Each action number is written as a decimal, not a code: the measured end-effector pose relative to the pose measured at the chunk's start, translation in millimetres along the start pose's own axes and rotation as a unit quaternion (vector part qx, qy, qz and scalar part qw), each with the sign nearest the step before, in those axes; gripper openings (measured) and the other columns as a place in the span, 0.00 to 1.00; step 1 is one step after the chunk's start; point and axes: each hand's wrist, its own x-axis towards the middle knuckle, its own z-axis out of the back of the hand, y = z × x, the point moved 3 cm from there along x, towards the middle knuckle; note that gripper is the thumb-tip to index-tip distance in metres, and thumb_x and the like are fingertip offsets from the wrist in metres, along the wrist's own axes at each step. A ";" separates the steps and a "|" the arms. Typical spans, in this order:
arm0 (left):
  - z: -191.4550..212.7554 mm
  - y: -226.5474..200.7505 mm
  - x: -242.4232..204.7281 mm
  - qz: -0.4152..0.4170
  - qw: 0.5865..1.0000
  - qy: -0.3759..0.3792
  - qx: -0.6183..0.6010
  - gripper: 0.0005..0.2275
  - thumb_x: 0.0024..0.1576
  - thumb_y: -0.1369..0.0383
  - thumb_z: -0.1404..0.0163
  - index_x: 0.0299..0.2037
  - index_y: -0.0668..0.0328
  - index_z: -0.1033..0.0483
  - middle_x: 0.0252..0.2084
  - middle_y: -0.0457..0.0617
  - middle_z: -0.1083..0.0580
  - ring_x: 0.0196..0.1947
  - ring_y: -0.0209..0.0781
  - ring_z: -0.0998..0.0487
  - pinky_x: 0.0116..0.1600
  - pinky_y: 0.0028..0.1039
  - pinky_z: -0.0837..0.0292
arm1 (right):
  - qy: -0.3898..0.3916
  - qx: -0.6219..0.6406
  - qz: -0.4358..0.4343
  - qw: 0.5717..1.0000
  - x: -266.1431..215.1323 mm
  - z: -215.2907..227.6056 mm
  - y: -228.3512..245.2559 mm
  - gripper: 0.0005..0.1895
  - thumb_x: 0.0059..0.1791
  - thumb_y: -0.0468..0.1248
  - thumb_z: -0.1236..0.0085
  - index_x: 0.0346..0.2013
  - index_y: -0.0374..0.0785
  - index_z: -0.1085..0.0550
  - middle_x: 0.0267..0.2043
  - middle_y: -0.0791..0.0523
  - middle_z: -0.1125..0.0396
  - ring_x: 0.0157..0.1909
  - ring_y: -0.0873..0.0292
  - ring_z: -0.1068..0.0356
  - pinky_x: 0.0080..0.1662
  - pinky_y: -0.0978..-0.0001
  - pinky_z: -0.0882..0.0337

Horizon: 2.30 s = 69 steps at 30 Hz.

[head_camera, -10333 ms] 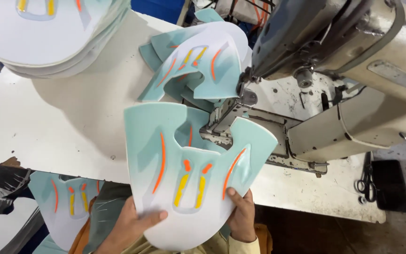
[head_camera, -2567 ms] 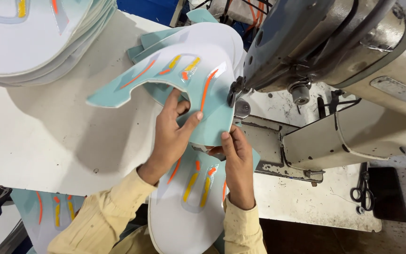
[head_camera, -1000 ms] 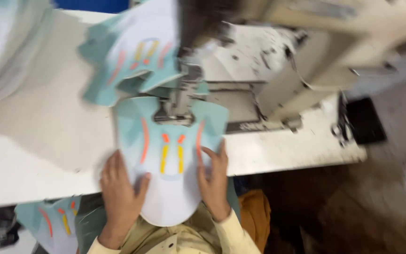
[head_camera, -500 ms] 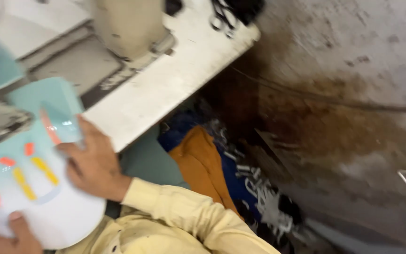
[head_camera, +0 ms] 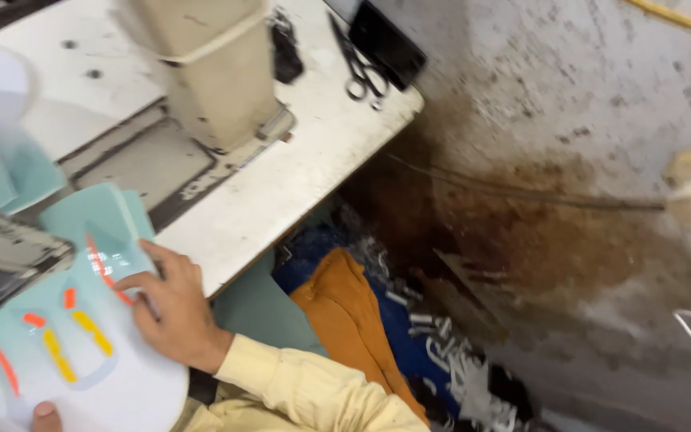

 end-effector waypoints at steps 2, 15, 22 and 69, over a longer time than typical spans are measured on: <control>3.8 -11.7 -9.1 0.035 0.999 -0.018 0.014 0.36 0.65 0.51 0.50 0.71 0.80 0.42 0.70 0.71 0.39 0.70 0.68 0.40 0.72 0.56 0.46 | 0.011 0.014 -0.002 1.000 6.3 1.4 2.5 0.14 0.49 0.31 0.47 0.47 0.47 0.25 0.71 0.44 0.43 0.63 0.44 0.37 0.63 0.52 0.38; 68.0 -84.4 20.6 0.167 0.985 -0.014 0.035 0.36 0.63 0.48 0.52 0.71 0.75 0.37 0.71 0.64 0.36 0.70 0.63 0.37 0.67 0.53 0.39 | 0.022 -0.022 -0.018 0.999 14.8 2.3 16.0 0.11 0.45 0.24 0.46 0.40 0.37 0.24 0.72 0.47 0.46 0.40 0.58 0.34 0.42 0.68 0.30; 66.2 -81.0 16.2 0.153 0.988 -0.006 0.028 0.35 0.64 0.48 0.53 0.70 0.77 0.38 0.71 0.64 0.36 0.70 0.64 0.37 0.67 0.54 0.39 | 0.003 -0.018 -0.048 0.999 14.2 1.0 14.8 0.13 0.44 0.24 0.47 0.41 0.38 0.23 0.71 0.47 0.45 0.41 0.58 0.34 0.39 0.67 0.30; 70.4 -82.5 -67.6 0.551 0.465 0.111 -0.685 0.38 0.47 0.81 0.44 0.71 0.63 0.46 0.66 0.58 0.31 0.65 0.47 0.31 0.66 0.41 0.38 | 0.158 0.337 -0.169 0.913 22.2 0.6 -1.9 0.25 0.57 0.44 0.46 0.62 0.30 0.35 0.61 0.49 0.35 0.63 0.56 0.36 0.64 0.66 0.36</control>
